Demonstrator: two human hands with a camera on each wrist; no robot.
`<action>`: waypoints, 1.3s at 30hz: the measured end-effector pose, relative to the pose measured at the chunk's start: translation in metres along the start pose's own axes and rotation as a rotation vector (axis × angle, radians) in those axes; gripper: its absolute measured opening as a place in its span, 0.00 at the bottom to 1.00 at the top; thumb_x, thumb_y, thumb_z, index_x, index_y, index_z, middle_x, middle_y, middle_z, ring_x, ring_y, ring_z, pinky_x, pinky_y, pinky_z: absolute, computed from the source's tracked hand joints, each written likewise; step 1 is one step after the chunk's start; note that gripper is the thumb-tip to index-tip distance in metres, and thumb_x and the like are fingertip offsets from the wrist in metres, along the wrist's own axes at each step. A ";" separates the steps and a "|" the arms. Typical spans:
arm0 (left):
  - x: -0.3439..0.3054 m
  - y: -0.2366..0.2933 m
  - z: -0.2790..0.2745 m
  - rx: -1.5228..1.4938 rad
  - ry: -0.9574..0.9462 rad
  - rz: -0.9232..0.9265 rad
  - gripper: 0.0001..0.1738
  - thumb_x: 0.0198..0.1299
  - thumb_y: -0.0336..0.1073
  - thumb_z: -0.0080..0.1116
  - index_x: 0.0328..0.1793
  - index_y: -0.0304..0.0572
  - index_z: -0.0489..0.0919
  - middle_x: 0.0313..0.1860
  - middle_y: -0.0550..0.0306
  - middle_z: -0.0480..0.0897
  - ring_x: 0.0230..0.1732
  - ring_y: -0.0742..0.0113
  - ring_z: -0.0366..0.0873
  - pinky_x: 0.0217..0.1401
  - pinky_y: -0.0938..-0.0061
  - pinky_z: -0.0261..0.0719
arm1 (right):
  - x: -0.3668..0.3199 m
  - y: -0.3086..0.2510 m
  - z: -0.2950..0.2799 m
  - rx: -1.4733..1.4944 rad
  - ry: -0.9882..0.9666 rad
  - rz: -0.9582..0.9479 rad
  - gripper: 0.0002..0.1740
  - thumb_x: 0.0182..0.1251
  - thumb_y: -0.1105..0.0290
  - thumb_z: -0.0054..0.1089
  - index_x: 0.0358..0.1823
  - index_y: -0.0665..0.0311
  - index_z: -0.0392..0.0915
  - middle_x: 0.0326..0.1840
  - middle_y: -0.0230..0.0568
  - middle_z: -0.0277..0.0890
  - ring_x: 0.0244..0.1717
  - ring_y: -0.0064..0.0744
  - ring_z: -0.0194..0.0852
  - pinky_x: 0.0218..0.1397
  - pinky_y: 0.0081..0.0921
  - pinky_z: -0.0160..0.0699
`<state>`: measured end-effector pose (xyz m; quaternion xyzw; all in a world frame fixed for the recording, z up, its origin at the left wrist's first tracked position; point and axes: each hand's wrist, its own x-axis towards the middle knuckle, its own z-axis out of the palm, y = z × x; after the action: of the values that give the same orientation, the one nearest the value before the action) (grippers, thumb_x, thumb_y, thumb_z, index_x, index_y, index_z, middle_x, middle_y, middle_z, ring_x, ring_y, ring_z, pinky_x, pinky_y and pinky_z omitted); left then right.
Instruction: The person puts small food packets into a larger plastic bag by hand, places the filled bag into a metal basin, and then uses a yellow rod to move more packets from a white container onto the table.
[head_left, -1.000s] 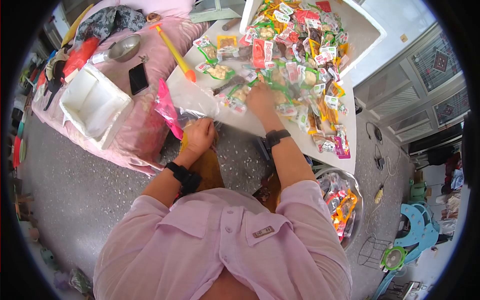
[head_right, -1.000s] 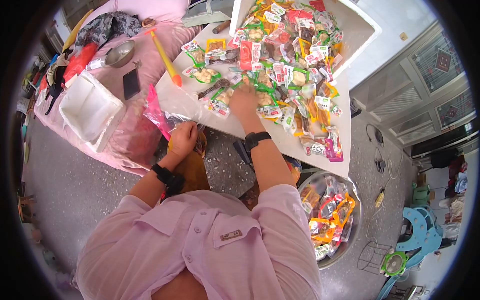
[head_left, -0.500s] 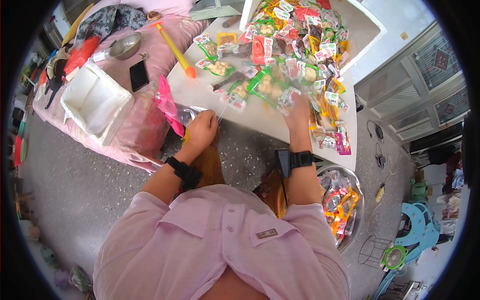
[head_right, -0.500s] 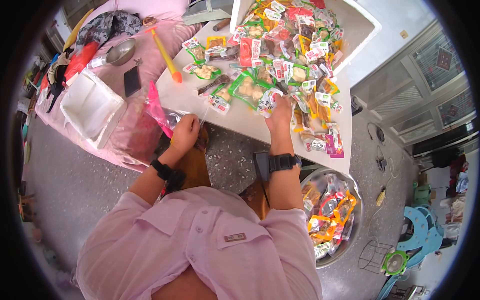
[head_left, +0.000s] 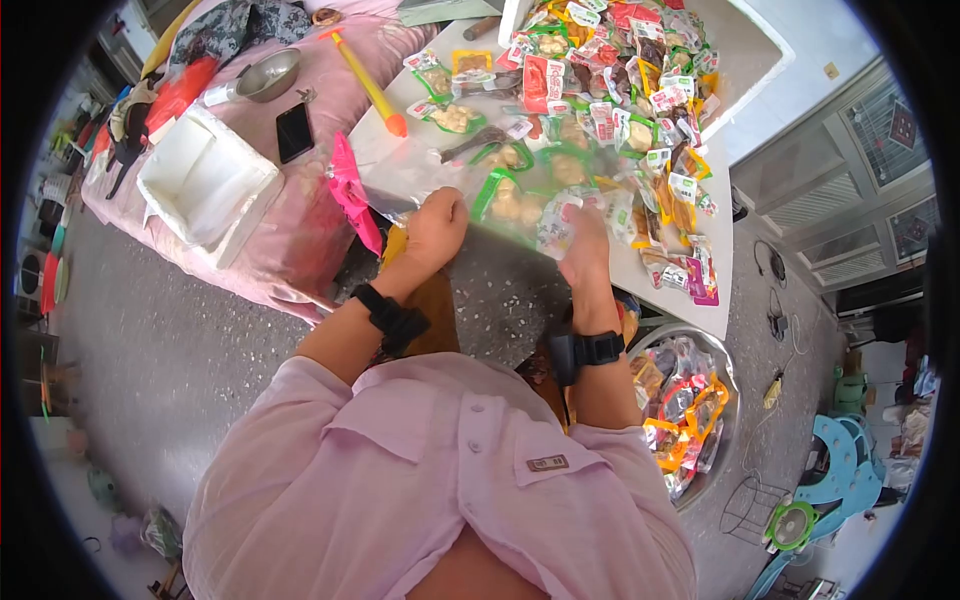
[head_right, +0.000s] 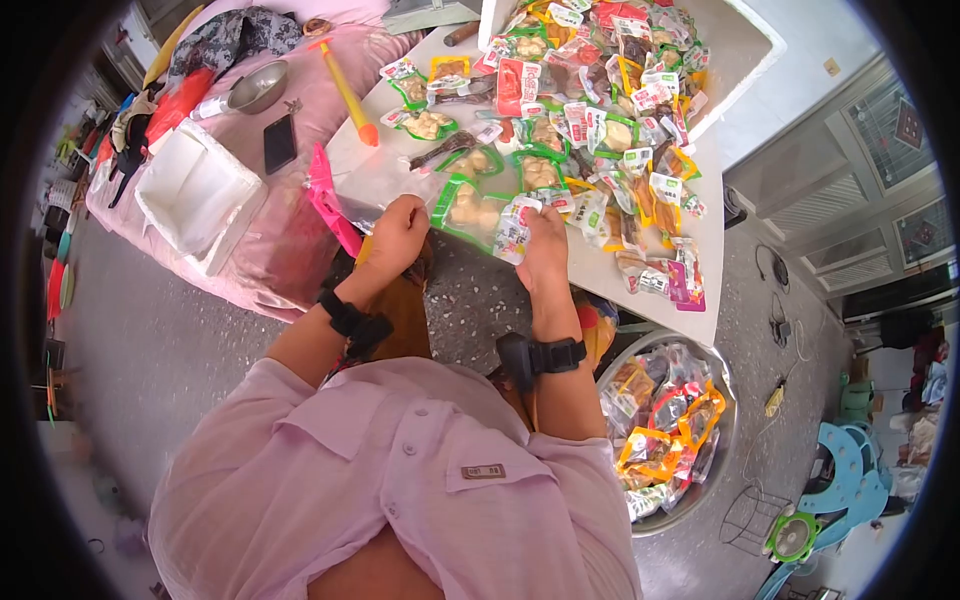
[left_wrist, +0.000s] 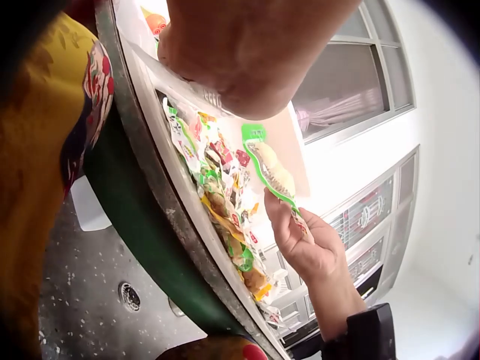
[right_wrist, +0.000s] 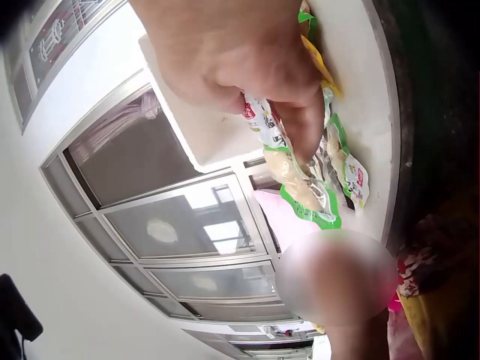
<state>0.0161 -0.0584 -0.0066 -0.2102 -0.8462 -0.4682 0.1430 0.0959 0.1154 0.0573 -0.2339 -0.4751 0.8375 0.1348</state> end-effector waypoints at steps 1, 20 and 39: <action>-0.001 0.001 0.001 0.020 -0.002 0.001 0.05 0.50 0.32 0.48 0.33 0.40 0.71 0.30 0.45 0.75 0.33 0.47 0.73 0.35 0.61 0.70 | 0.002 0.006 -0.003 0.013 -0.050 -0.006 0.11 0.57 0.73 0.44 0.43 0.60 0.65 0.34 0.33 0.65 0.33 0.26 0.65 0.31 0.27 0.66; -0.014 0.027 -0.003 0.278 -0.164 0.212 0.04 0.48 0.32 0.47 0.29 0.40 0.68 0.25 0.47 0.72 0.26 0.46 0.72 0.27 0.58 0.70 | 0.004 0.035 -0.016 0.066 -0.001 -0.044 0.07 0.60 0.75 0.42 0.37 0.69 0.66 0.33 0.40 0.70 0.32 0.31 0.71 0.33 0.27 0.73; -0.018 0.053 -0.008 0.208 -0.126 0.444 0.05 0.46 0.32 0.48 0.30 0.43 0.72 0.24 0.51 0.73 0.24 0.52 0.73 0.24 0.63 0.71 | 0.004 0.084 0.038 0.385 -0.044 0.227 0.09 0.61 0.73 0.39 0.40 0.69 0.66 0.39 0.41 0.67 0.40 0.33 0.69 0.42 0.29 0.72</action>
<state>0.0585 -0.0446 0.0284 -0.4040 -0.8301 -0.3217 0.2102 0.0728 0.0466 0.0007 -0.2373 -0.2799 0.9275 0.0716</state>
